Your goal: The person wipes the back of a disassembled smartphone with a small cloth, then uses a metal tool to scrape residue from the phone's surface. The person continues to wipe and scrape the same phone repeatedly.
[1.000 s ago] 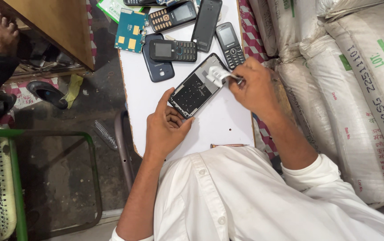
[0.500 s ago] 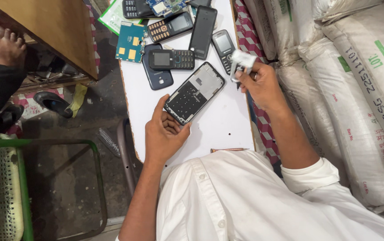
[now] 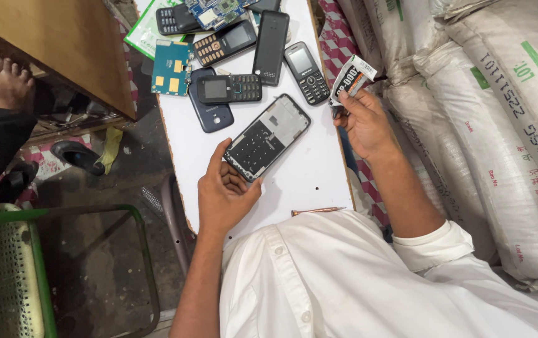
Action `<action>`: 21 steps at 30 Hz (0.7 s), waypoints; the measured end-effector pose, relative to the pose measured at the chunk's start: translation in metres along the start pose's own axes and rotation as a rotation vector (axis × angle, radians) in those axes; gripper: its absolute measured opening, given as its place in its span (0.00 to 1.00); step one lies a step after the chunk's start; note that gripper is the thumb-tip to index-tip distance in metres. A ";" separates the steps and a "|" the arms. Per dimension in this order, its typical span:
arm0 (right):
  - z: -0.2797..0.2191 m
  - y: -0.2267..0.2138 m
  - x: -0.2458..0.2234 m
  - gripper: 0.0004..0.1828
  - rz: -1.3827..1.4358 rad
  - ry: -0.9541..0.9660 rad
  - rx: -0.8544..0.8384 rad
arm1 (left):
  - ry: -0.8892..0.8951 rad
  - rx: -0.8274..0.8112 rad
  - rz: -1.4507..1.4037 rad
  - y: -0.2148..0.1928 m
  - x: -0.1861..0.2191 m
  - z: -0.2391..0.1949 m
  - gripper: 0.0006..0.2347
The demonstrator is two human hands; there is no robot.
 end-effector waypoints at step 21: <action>-0.002 0.001 0.001 0.09 0.121 0.041 -0.082 | 0.260 -0.005 -0.555 -0.015 -0.013 -0.006 0.36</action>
Point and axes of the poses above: each hand's wrist, its own z-axis towards the middle knuckle, its own y-axis out of the palm, x = y × z, the point moved 9 cm from there along z, towards the middle knuckle, and after that the axes turned 7 degrees about z, right-handed, at the moved point
